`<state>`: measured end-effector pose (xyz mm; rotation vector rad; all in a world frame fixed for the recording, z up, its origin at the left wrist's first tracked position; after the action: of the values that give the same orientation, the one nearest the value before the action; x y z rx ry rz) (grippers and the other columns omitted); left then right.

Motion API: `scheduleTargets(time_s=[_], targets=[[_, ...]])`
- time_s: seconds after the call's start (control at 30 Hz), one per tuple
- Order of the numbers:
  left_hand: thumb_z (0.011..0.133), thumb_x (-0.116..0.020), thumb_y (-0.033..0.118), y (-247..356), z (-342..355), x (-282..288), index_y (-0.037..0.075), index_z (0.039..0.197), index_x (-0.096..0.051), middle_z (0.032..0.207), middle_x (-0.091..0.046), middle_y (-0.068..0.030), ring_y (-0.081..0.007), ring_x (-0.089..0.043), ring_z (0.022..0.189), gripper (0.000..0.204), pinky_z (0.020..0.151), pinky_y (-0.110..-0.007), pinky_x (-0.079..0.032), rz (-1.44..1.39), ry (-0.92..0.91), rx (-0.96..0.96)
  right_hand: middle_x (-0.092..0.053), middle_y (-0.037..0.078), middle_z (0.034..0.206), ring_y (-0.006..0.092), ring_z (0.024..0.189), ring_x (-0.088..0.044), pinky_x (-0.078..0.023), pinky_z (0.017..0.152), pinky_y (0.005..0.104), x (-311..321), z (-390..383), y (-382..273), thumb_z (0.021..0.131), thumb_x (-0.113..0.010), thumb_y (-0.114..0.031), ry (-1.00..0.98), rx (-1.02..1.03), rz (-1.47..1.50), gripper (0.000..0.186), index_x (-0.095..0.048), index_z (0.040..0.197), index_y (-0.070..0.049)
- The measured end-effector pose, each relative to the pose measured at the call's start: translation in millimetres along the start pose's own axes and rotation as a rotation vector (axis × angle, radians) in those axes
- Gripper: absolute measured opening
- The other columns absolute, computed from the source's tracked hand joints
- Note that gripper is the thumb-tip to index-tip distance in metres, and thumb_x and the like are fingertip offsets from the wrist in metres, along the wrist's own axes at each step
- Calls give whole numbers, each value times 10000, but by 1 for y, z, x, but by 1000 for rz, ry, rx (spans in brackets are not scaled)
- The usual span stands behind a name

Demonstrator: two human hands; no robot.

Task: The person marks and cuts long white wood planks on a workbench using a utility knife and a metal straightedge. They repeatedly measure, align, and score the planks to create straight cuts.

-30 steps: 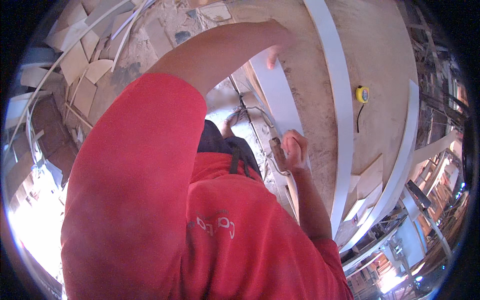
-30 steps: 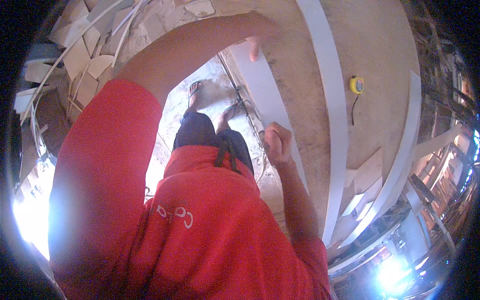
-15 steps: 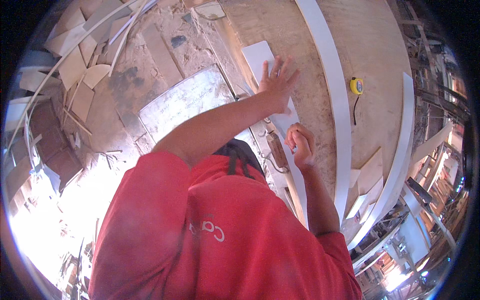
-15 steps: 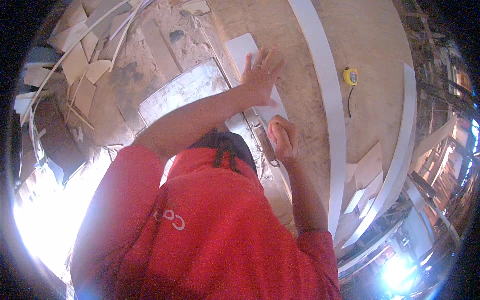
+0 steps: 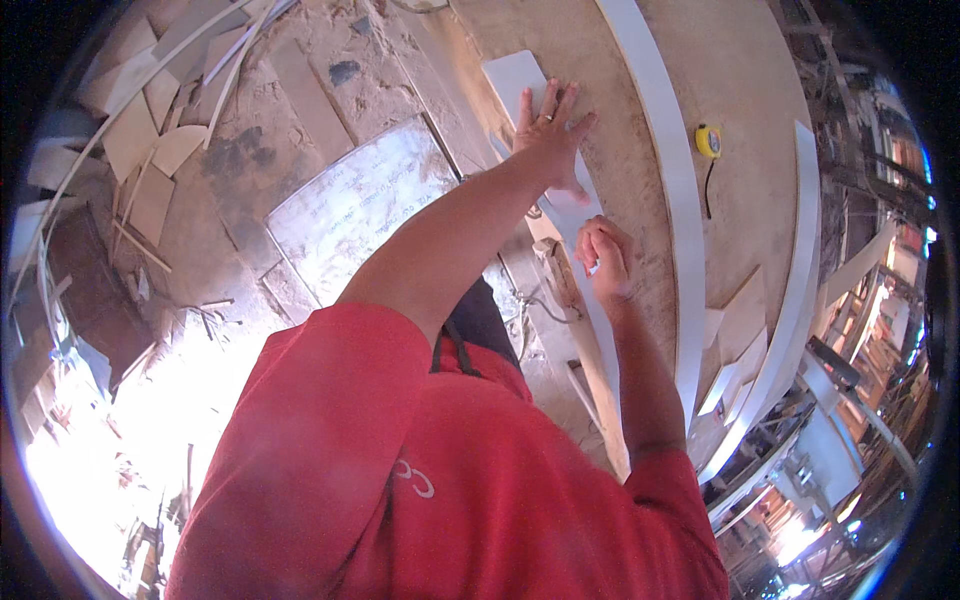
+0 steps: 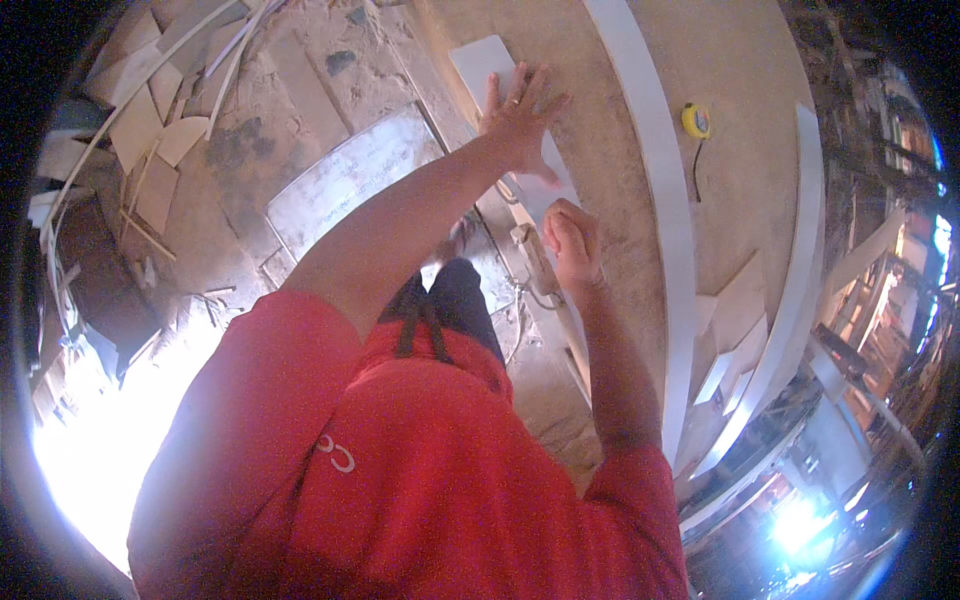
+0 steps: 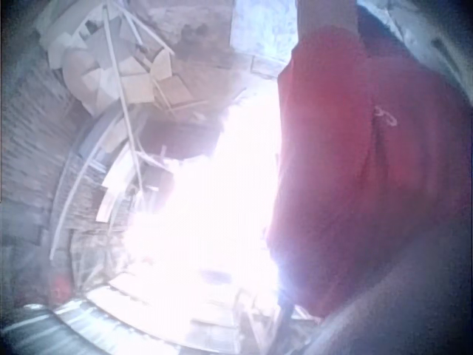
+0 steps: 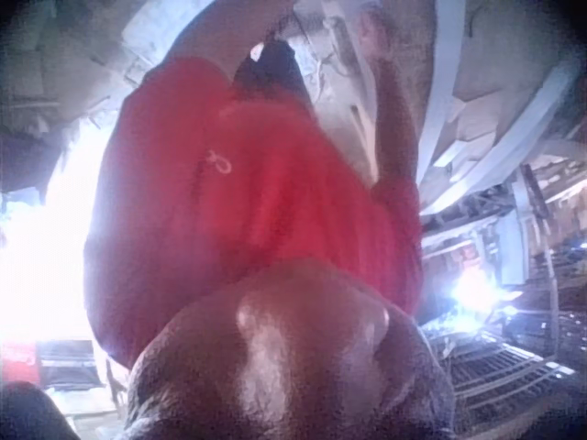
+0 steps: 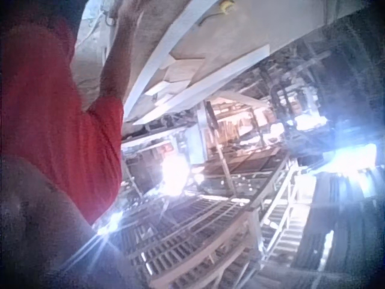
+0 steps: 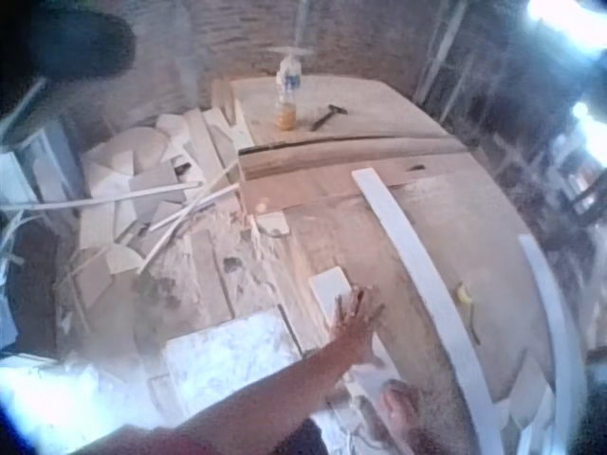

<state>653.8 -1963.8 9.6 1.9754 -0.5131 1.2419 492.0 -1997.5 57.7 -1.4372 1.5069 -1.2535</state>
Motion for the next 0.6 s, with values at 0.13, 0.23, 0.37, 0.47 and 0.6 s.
scheduleTargets(time_s=[0.13, 0.23, 0.37, 0.47, 0.6], targets=[[504, -883, 761, 1, -3, 1, 310, 1685, -220, 1773, -13, -148, -395, 59, 1626, 1427, 1247, -690, 45, 21, -12, 19, -404, -4, 640, 107, 567, -396, -334, 528, 276, 3, -6, -6, 1023, -481, -318, -12, 102, 169, 369, -430, 738, -90], [502, -885, 761, 0, -4, 1, 327, 1682, -228, 1776, -18, -133, -389, 57, 1627, 1418, 1249, -687, 47, 31, -20, 34, -398, -3, 629, 111, 566, -402, -336, 517, 280, 2, -11, -4, 1019, -475, -310, -53, 106, 40, 375, -429, 720, -89], [499, -894, 751, 2, -2, 0, 353, 1674, -248, 1777, -22, -120, -385, 57, 1628, 1398, 1250, -686, 46, 47, -12, 49, -404, -2, 637, 117, 566, -410, -336, 490, 283, 11, -20, 7, 1016, -484, -315, -14, 44, 37, 386, -429, 705, -93], [499, -900, 740, 2, -1, -2, 357, 1670, -263, 1777, -27, -118, -379, 55, 1629, 1387, 1251, -685, 46, 61, -2, 62, -406, -3, 640, 116, 567, -413, -336, 479, 281, 11, -28, 5, 1016, -480, -318, -26, 84, 90, 387, -431, 705, -93], [447, -903, 754, 1, 0, -1, 352, 1672, -253, 1769, -60, -143, -401, 28, 1624, 1444, 1238, -726, -4, 75, 39, 60, -407, -4, 641, 116, 568, -412, -358, 505, 289, 12, -37, 10, 1018, -467, -304, 3, 10, 10, 369, -437, 720, -88]])
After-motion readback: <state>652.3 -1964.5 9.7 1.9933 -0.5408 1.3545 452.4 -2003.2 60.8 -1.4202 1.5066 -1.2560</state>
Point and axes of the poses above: each hand's wrist, its own z-axis towards the middle knuckle, its own x-axis out of the back of the hand, y = z × x, the point moved 10 cm from there along z, towards the middle knuckle
